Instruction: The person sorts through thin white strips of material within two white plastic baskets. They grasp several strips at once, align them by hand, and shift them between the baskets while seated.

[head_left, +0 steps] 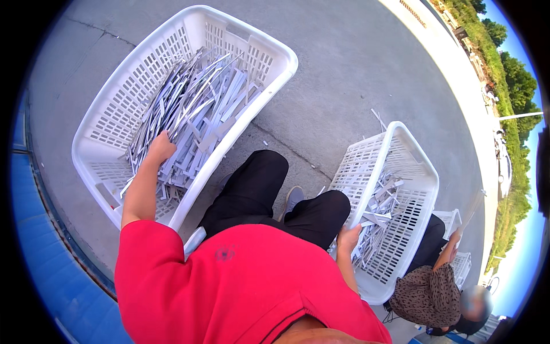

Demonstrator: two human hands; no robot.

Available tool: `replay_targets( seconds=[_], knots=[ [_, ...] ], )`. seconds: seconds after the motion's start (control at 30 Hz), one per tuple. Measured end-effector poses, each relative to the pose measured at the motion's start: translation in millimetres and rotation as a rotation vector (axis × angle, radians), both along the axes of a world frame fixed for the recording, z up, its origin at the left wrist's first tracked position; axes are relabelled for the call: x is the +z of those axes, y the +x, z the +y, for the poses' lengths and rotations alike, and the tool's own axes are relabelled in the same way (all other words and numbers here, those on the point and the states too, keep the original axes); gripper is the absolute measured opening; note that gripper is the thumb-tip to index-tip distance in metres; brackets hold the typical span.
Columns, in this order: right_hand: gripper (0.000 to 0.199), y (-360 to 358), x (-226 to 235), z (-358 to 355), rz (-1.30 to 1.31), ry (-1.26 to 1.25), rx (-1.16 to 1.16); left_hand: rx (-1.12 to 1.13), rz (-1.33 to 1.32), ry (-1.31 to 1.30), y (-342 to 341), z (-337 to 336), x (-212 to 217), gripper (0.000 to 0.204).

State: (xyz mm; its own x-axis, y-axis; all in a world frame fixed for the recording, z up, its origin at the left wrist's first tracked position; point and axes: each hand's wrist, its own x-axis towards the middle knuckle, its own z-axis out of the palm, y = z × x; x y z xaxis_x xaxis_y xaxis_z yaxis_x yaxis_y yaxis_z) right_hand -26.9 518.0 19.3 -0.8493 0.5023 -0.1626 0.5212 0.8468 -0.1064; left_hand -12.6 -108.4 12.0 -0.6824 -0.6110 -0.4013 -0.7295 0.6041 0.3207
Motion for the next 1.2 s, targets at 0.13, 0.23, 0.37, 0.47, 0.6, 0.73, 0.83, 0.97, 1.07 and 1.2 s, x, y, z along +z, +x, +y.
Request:
replay_targets(
  seconds=[0.13,0.23,0.37,0.47,0.6,0.73,0.83,0.97,1.07,1.2],
  knots=[
    [0.057,-2,0,0,-0.021,-0.003,0.023,0.083,0.130,0.032,29,-26,35,0.064],
    [0.057,4,-4,8,0.032,-0.061,0.021,0.123,0.291,0.007,24,-20,96,0.056],
    [0.060,1,0,8,0.023,-0.140,-0.001,0.148,0.443,0.008,27,-9,170,0.042],
    [0.060,4,6,5,0.010,-0.155,0.005,0.131,0.608,-0.029,20,-6,225,0.033],
    [0.062,6,-3,14,0.038,-0.149,0.020,0.119,0.698,-0.142,17,-31,278,0.025],
    [0.061,7,-5,12,0.035,-0.196,-0.012,0.171,0.877,-0.062,18,-40,323,0.023],
    [0.061,8,-3,13,0.038,-0.190,-0.028,0.205,0.992,0.044,11,-35,334,0.023],
    [0.062,9,-4,13,0.046,-0.198,-0.025,0.215,1.119,0.125,4,-31,330,0.023],
    [0.063,10,-13,19,0.077,-0.198,-0.010,0.147,1.107,0.100,0,-22,316,0.023],
    [0.063,9,-8,14,0.045,-0.211,-0.022,0.079,1.146,0.009,-7,-14,302,0.025]
  ],
)
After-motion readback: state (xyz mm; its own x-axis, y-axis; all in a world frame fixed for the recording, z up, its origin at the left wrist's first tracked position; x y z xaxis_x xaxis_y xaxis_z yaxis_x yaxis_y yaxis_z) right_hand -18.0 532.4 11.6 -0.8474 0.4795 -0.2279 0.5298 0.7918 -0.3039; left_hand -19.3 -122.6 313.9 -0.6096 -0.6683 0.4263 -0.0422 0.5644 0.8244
